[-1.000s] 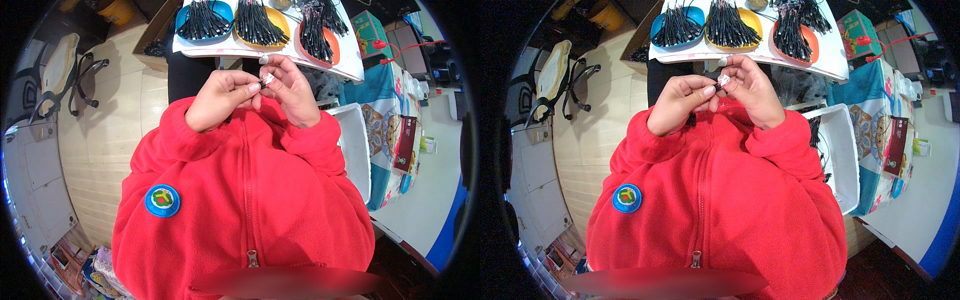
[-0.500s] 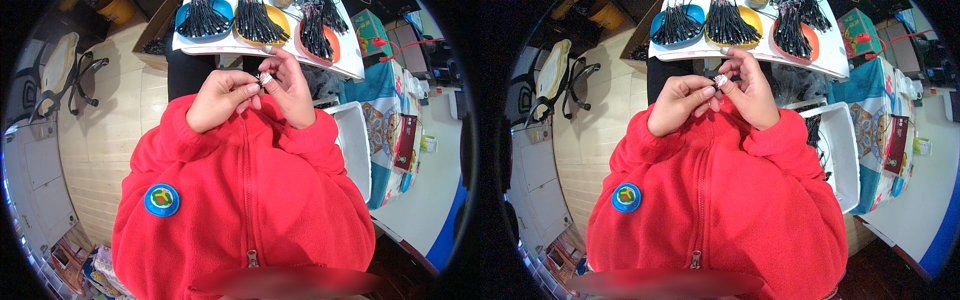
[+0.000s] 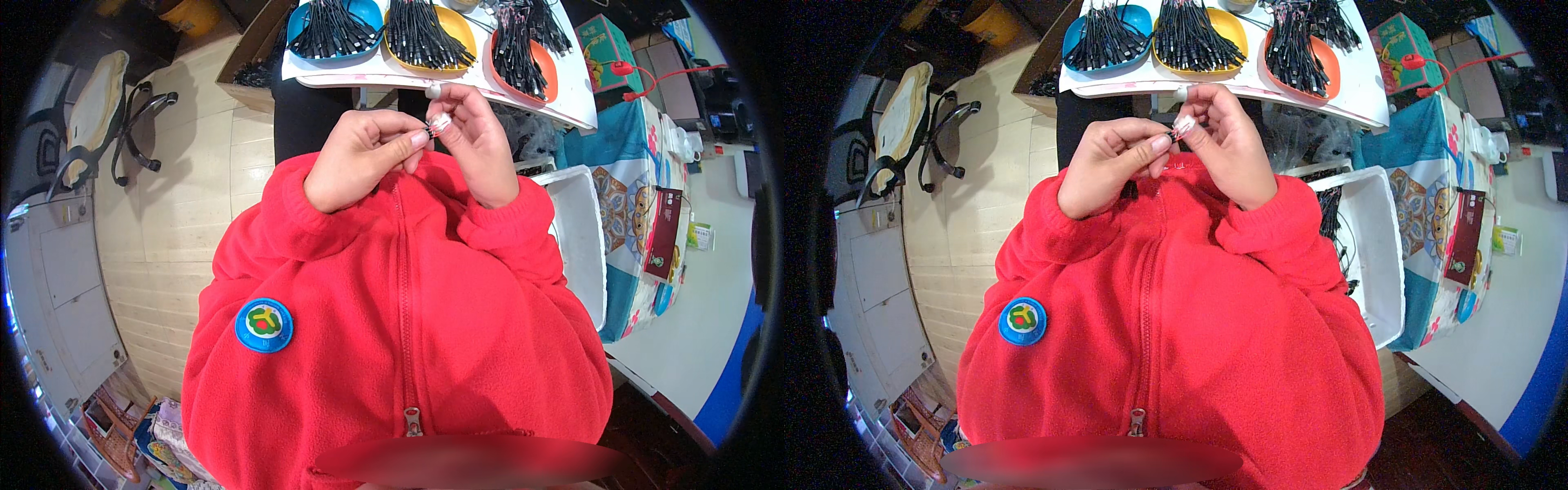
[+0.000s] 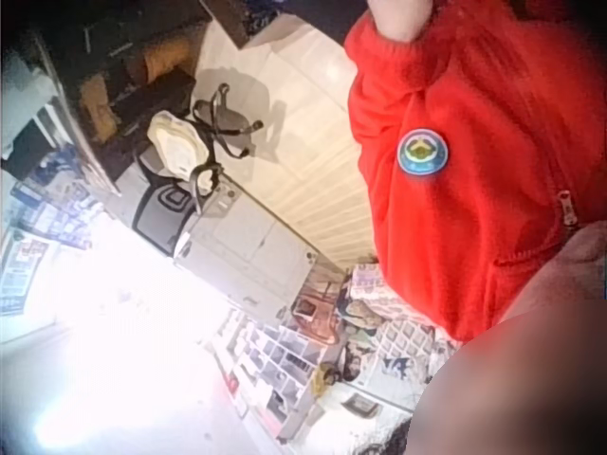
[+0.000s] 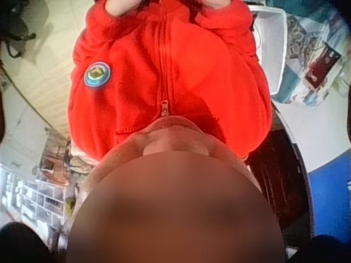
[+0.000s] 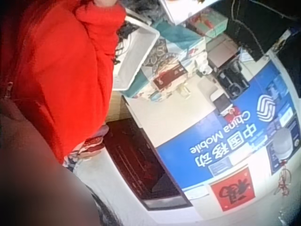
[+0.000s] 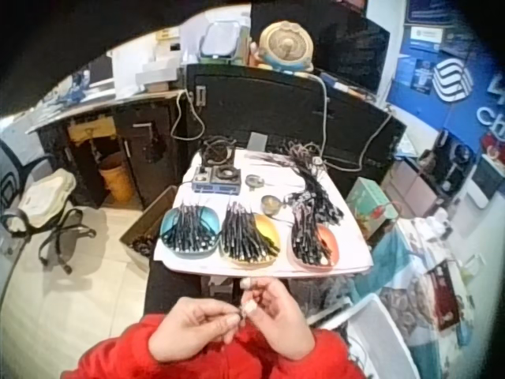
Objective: The person repeatedly picks up black wires and small white connectors, joins them by hand, and places the assembled units into a white tray. The process is repeated continuously with items organized in colored bowls on the table.
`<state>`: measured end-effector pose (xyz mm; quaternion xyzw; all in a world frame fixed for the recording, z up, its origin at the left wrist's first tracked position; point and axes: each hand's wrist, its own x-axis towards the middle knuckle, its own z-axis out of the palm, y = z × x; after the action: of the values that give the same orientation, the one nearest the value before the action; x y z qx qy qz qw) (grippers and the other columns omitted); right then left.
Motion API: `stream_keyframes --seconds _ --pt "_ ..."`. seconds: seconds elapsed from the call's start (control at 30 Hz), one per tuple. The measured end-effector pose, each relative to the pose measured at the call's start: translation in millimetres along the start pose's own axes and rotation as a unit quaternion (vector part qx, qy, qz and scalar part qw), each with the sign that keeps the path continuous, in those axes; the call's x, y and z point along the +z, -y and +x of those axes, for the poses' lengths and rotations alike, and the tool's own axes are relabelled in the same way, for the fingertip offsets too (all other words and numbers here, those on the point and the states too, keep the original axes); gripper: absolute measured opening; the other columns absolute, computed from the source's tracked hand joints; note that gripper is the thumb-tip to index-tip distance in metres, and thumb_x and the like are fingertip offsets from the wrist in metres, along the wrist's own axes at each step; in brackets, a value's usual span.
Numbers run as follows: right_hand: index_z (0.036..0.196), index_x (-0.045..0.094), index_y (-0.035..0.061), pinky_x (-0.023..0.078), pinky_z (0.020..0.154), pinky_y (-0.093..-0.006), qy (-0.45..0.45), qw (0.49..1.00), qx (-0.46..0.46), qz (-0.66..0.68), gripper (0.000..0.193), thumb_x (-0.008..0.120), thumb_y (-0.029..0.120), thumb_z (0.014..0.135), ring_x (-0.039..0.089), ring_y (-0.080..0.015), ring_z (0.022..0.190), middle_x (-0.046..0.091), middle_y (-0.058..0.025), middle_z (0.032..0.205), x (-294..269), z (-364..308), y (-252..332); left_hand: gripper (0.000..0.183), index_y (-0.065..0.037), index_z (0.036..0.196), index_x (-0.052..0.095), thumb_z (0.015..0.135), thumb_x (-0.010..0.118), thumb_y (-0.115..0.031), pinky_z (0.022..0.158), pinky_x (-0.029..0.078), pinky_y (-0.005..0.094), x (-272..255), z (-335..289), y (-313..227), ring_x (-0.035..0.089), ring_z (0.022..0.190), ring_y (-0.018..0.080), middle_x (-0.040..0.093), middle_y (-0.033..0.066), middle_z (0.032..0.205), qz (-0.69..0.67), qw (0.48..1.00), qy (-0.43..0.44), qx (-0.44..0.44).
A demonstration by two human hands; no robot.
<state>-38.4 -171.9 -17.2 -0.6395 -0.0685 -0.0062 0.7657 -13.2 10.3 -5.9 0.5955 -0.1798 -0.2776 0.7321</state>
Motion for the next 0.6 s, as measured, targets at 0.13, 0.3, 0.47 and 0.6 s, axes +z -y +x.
stream_keyframes --seconds 0.13,0.3,0.47,0.6 --pt "0.096 0.056 0.0003 0.043 0.062 -0.0215 -0.031 0.997 0.054 -0.046 0.016 0.058 0.016 0.093 0.052 -0.0089 0.070 0.057 -0.0017 0.078 -7.5 -0.8 11.5 0.017 0.002 0.095 0.066 0.093 0.058 -0.013 0.053 0.036 0.0174 0.3 -0.8 -1.1 0.049 0.061 0.0034 0.059 -0.0002 0.070 0.006 1.000 0.001 0.017" --pt "0.075 0.052 0.0003 0.040 0.050 -0.0285 -0.011 0.947 -0.087 -0.308 0.022 0.059 0.014 0.091 0.046 -0.0115 0.053 0.051 -0.0100 0.061 3.7 -7.9 6.6 0.017 0.002 0.095 0.066 0.093 0.058 -0.013 0.053 0.036 0.0176 1.3 -1.5 1.3 0.049 0.061 0.0038 0.058 -0.0005 0.069 0.044 0.999 -0.003 0.025" --pt "0.075 0.050 0.0015 0.036 0.049 -0.0262 -0.140 0.942 -0.118 -0.282 0.024 0.056 0.016 0.094 0.038 -0.0073 0.055 0.043 -0.0028 0.059 -12.1 -0.7 1.6 0.015 0.003 0.095 0.066 0.092 0.058 -0.010 0.051 0.034 0.0181 -0.3 -6.3 -1.6 0.046 0.059 0.0035 0.057 -0.0004 0.068 0.002 0.999 -0.034 0.019" --pt "0.086 0.057 0.0006 0.040 0.058 -0.0237 -0.124 0.963 -0.070 -0.230 0.017 0.059 0.017 0.093 0.047 -0.0076 0.065 0.052 0.0002 0.069 -28.9 -3.7 11.2 0.014 0.003 0.093 0.066 0.091 0.059 -0.009 0.049 0.031 0.0191 -6.6 -9.1 -8.3 0.043 0.056 0.0036 0.055 -0.0003 0.065 -0.024 1.000 -0.012 -0.004"
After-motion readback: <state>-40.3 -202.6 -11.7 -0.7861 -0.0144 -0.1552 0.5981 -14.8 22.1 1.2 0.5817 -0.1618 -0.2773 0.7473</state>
